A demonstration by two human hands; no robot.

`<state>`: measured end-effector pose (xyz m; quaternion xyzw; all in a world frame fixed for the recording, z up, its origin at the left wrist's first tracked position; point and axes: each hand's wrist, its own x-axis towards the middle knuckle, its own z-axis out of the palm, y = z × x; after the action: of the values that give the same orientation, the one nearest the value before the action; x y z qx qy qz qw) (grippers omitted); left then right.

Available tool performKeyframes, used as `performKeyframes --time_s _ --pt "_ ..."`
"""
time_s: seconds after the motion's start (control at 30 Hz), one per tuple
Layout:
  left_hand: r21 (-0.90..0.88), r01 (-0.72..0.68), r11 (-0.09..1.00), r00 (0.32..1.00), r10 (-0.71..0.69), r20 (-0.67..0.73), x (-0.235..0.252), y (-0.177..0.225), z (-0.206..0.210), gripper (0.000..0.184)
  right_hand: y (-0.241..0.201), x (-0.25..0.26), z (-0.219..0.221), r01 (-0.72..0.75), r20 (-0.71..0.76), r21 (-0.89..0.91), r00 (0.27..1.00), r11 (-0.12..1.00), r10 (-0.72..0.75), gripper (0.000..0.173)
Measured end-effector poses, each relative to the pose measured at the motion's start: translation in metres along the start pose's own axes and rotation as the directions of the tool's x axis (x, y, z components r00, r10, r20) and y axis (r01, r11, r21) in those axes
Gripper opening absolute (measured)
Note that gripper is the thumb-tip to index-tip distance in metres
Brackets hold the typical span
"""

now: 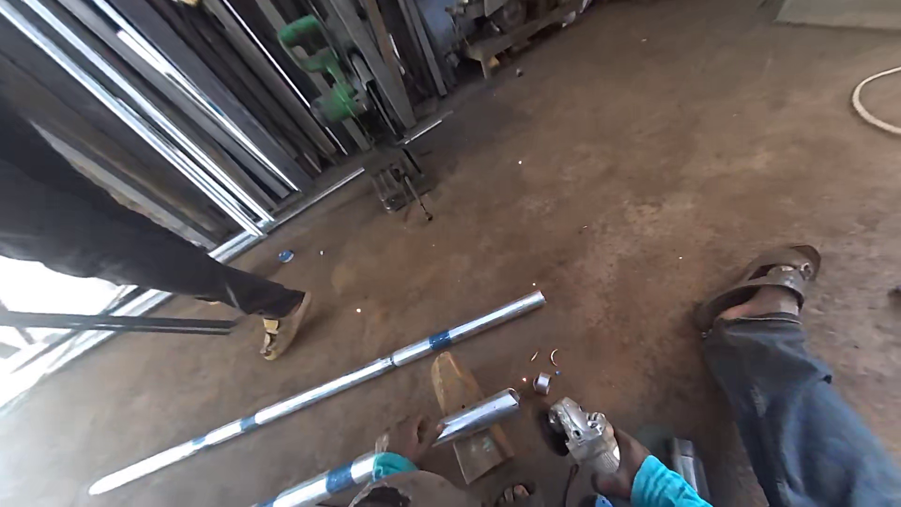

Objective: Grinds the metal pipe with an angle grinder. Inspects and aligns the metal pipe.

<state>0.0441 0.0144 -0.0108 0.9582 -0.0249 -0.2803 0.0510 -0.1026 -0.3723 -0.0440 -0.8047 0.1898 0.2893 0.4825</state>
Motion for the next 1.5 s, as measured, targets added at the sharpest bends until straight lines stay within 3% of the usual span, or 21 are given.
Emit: performKeyframes --time_s 0.03,0.07,0.1,0.13,0.17,0.2,0.23,0.27,0.33,0.43,0.53,0.63,0.8,1.0,1.13,1.5 --pt "0.026 -0.009 1.000 0.986 0.013 -0.168 -0.008 -0.001 0.016 0.066 -0.001 0.004 0.002 0.020 -0.007 0.002 1.000 1.000 -0.020 0.102" --pt "0.057 -0.045 0.997 0.921 0.064 -0.385 -0.011 -0.004 0.037 0.067 -0.002 0.010 0.004 0.039 -0.017 0.000 0.999 0.999 -0.039 0.103" --pt "0.098 -0.078 0.992 0.806 0.120 -0.580 -0.008 -0.008 0.057 0.068 -0.004 0.015 0.008 0.046 -0.020 -0.005 0.999 0.999 -0.046 0.103" --pt "0.113 -0.090 0.989 0.730 0.143 -0.668 -0.003 -0.011 0.066 0.068 -0.009 0.019 0.010 0.043 -0.012 0.012 0.999 0.999 -0.043 0.103" --pt "0.113 -0.079 0.990 0.739 0.135 -0.661 -0.001 -0.011 0.065 0.067 -0.013 0.021 0.013 0.039 -0.002 0.043 0.999 0.998 -0.039 0.104" --pt "0.083 -0.043 0.996 0.837 0.081 -0.541 -0.004 -0.006 0.053 0.065 -0.016 0.021 0.015 0.043 0.000 0.077 0.999 0.996 -0.043 0.104" --pt "0.031 0.032 0.999 0.951 -0.021 -0.308 -0.008 0.005 0.029 0.063 -0.017 0.021 0.018 0.052 -0.005 0.112 0.999 0.992 -0.051 0.104" --pt "-0.004 0.087 0.996 0.989 -0.087 -0.117 -0.007 0.014 0.010 0.061 -0.017 0.019 0.021 0.052 -0.008 0.127 0.999 0.990 -0.051 0.105" --pt "-0.008 0.131 0.991 0.986 -0.129 0.104 0.000 0.020 -0.008 0.064 -0.012 0.017 0.023 0.034 0.006 0.073 0.999 0.997 -0.035 0.107" --pt "-0.009 0.136 0.991 0.962 -0.130 0.242 0.008 0.019 -0.015 0.070 -0.007 0.006 0.017 -0.021 0.070 -0.085 0.997 0.996 0.027 0.110" --pt "0.036 0.217 0.976 0.912 -0.216 0.347 0.019 0.015 -0.012 0.078 -0.003 -0.003 0.009 -0.079 0.086 -0.170 0.992 0.982 0.095 0.112" --pt "0.044 0.263 0.964 0.892 -0.260 0.370 0.025 0.013 -0.007 0.080 -0.009 -0.003 0.005 -0.091 0.091 -0.186 0.990 0.978 0.109 0.111" --pt "0.019 0.237 0.971 0.919 -0.230 0.321 0.020 0.011 -0.007 0.079 -0.030 0.007 0.007 -0.013 0.093 -0.120 0.995 0.993 0.024 0.106" --pt "0.036 0.207 0.978 0.925 -0.207 0.320 0.020 0.014 -0.011 0.076 -0.019 0.007 0.008 -0.020 0.135 -0.174 0.990 0.985 0.044 0.108" --pt "0.050 0.201 0.978 0.926 -0.206 0.317 0.022 0.010 -0.007 0.078 -0.032 0.006 0.011 -0.015 0.114 -0.055 0.993 0.998 0.021 0.109" --pt "0.045 0.180 0.983 0.937 -0.185 0.298 0.020 0.013 -0.009 0.073 -0.028 0.011 0.013 0.022 0.090 -0.029 0.996 0.999 -0.019 0.108"
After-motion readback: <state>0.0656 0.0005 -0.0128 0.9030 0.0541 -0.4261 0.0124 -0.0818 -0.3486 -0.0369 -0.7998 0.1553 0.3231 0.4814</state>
